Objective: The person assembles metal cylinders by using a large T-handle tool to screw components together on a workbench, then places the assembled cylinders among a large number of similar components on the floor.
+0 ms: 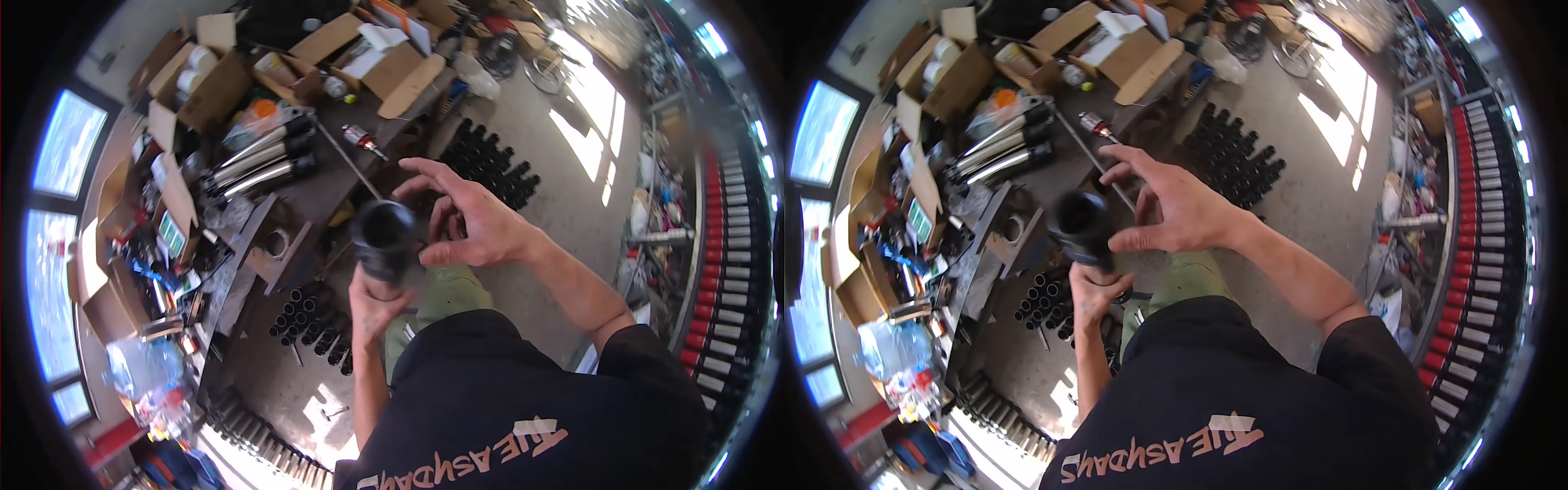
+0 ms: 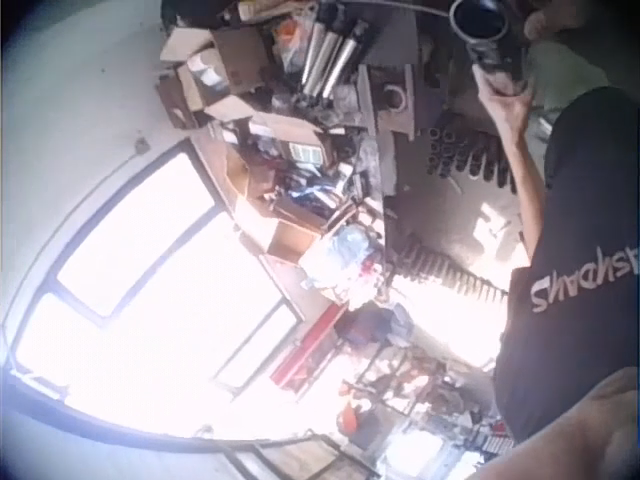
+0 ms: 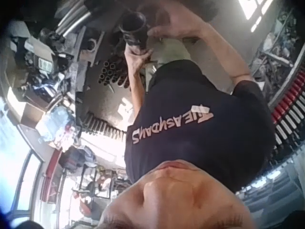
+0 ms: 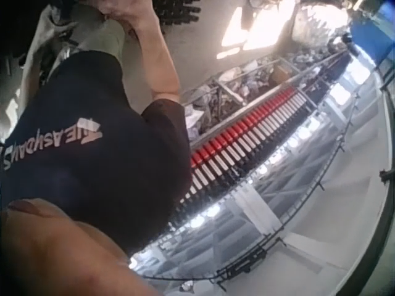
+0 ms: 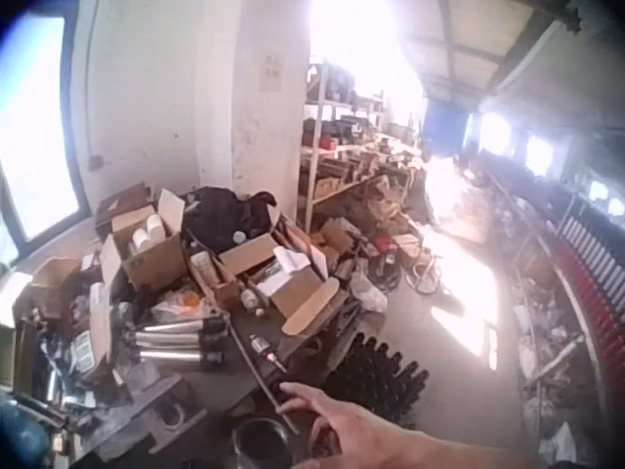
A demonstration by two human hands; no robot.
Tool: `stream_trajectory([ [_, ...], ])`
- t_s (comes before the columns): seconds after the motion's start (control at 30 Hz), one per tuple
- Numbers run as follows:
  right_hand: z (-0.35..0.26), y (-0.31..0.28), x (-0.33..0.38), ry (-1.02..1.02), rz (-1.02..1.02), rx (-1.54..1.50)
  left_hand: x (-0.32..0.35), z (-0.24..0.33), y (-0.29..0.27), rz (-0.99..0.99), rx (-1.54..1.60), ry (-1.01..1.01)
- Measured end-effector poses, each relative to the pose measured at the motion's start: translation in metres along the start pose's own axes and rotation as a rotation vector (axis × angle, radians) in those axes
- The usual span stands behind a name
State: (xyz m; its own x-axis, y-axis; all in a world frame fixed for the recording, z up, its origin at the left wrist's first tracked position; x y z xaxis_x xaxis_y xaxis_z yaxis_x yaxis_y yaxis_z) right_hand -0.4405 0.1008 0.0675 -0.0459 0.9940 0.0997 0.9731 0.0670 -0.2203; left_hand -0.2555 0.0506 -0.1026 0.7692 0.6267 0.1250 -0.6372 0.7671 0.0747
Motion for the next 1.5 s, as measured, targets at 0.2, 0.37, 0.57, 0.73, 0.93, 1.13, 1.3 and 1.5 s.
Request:
stream_trajectory([
  [0.2,0.161,-0.002,0.067,0.422,0.007,0.68,-0.037,-0.132,0.098,-0.296,-0.728,-0.07],
  [0.37,0.469,0.037,0.069,0.821,0.294,0.505,0.0,-0.335,0.1,-0.406,-0.296,-0.609],
  [0.57,0.728,0.047,-0.021,1.015,0.311,0.647,0.161,-0.454,0.01,0.281,0.285,-1.1],
  [0.73,0.796,0.007,-0.049,1.005,0.414,0.689,0.285,-0.481,-0.051,0.689,0.236,-1.256],
  [0.93,0.803,-0.01,-0.04,1.119,0.347,0.818,0.318,-0.513,-0.032,0.776,0.219,-1.295],
  [1.13,0.702,-0.018,-0.074,0.887,0.326,-0.097,0.318,-0.541,-0.066,0.823,-0.192,-1.213],
  [1.3,0.465,0.013,-0.126,0.549,0.311,-0.046,0.376,-0.593,-0.112,0.864,-0.463,-1.497],
  [1.5,0.43,0.062,-0.14,0.757,0.164,0.089,0.356,-0.644,-0.171,0.858,-0.215,-1.594],
])
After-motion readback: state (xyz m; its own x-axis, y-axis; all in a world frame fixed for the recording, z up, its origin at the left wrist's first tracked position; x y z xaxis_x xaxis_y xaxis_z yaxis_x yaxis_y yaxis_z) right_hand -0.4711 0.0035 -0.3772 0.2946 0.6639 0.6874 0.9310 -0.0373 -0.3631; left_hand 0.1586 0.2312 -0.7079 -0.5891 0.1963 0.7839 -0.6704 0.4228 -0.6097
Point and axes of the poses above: each hand's wrist, its own x-axis away from the middle knuckle, its own y-axis out of the palm, z = x × y, the point moved 7 cm from there along -x, towards the middle knuckle, and after that the axes turned 8 degrees about -z, right-handed, at the moved point
